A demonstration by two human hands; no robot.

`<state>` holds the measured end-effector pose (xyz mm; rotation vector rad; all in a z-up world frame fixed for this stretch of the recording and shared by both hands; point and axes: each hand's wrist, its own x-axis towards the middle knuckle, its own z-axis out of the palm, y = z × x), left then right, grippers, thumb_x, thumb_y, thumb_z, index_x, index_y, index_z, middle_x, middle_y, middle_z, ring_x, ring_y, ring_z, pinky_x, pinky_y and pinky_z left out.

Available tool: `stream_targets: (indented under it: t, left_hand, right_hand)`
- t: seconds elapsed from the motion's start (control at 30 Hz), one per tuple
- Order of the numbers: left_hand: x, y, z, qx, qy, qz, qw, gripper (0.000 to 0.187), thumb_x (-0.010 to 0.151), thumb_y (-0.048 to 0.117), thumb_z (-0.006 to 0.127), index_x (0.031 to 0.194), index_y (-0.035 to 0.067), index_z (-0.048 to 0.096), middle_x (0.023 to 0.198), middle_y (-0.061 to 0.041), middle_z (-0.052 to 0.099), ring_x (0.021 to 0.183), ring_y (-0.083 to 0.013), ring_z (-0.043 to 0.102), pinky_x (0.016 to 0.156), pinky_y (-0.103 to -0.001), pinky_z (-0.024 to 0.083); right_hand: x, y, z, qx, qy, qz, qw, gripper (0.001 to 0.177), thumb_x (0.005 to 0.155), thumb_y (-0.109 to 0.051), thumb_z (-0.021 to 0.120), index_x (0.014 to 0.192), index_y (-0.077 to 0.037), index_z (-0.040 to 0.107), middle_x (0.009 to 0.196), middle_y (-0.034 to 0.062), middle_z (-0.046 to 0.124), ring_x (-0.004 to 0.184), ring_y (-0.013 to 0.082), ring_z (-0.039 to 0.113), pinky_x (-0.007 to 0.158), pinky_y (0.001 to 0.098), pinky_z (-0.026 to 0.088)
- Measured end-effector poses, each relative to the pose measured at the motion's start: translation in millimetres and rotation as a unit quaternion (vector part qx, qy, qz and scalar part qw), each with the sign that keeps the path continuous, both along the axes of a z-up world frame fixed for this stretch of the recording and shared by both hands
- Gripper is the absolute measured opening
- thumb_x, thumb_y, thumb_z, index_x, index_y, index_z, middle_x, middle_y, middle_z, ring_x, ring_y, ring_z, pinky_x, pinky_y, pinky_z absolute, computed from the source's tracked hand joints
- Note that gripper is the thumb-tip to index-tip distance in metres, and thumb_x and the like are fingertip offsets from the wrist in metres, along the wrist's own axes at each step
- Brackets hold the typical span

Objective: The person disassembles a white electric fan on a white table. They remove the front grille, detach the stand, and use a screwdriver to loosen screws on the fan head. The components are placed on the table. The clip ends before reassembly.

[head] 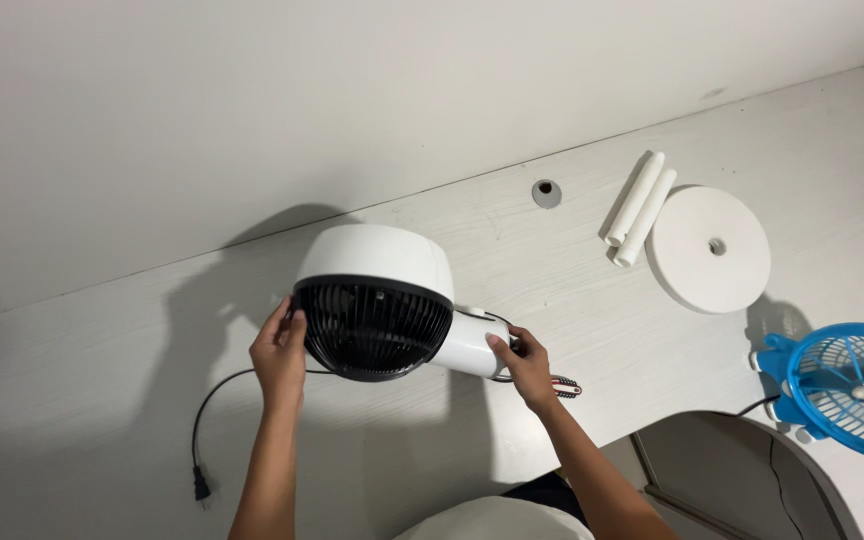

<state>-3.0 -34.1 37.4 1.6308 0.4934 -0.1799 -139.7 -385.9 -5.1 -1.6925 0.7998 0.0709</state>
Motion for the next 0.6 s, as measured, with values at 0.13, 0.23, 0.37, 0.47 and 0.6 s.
stream_targets:
  t: [0.13,0.23,0.37,0.47,0.6]
  left_hand:
    - [12.0,-23.0,14.4,0.043,-0.095,-0.025,0.994,0.044,0.099,0.025,0.069,0.137,0.005,0.065,0.1,-0.002,0.073,0.091,-0.0126,0.065,0.091,-0.03,0.051]
    - [12.5,-41.0,19.5,0.069,-0.179,-0.045,0.98,0.044,0.1,0.023,0.064,0.14,0.006,0.063,0.103,-0.003,0.07,0.099,-0.0148,0.064,0.095,-0.032,0.05]
    - [16.1,-73.6,29.1,0.185,-0.228,-0.095,0.951,0.052,0.1,0.032,0.067,0.144,0.006,0.058,0.107,-0.012,0.058,0.108,-0.0266,0.051,0.096,-0.044,0.048]
    - [23.3,-101.2,43.0,0.314,-0.264,-0.133,0.902,0.057,0.097,0.033,0.069,0.144,0.003,0.057,0.119,-0.019,0.047,0.115,-0.0344,0.041,0.097,-0.054,0.044]
    - [40.6,-129.8,62.7,0.304,-0.228,-0.153,0.912,0.057,0.093,0.039,0.067,0.139,0.005,0.058,0.124,-0.021,0.043,0.122,-0.0373,0.038,0.095,-0.053,0.045]
  right_hand:
    - [0.7,5.2,7.0,0.034,0.007,-0.036,0.999,0.069,0.085,-0.047,0.075,0.127,0.006,0.06,0.083,0.0131,0.066,0.071,0.0163,0.064,0.062,0.0304,0.055]
    - [2.4,9.0,23.8,0.063,0.032,-0.063,0.996,0.063,0.087,-0.045,0.073,0.123,0.005,0.061,0.085,0.0156,0.066,0.07,0.0199,0.067,0.058,0.032,0.057]
    - [3.7,8.8,48.5,0.159,0.068,-0.111,0.979,0.06,0.086,-0.044,0.069,0.116,0.006,0.058,0.091,0.018,0.068,0.067,0.0227,0.074,0.054,0.0349,0.063]
    - [0.9,12.5,55.3,0.202,0.086,-0.13,0.967,0.063,0.087,-0.047,0.069,0.119,0.006,0.058,0.094,0.0173,0.067,0.065,0.0182,0.07,0.051,0.0305,0.06]
    - [-9.9,23.7,53.0,0.259,0.082,-0.134,0.953,0.072,0.091,-0.053,0.068,0.124,0.01,0.055,0.093,0.019,0.066,0.064,0.0195,0.063,0.05,0.0274,0.056]
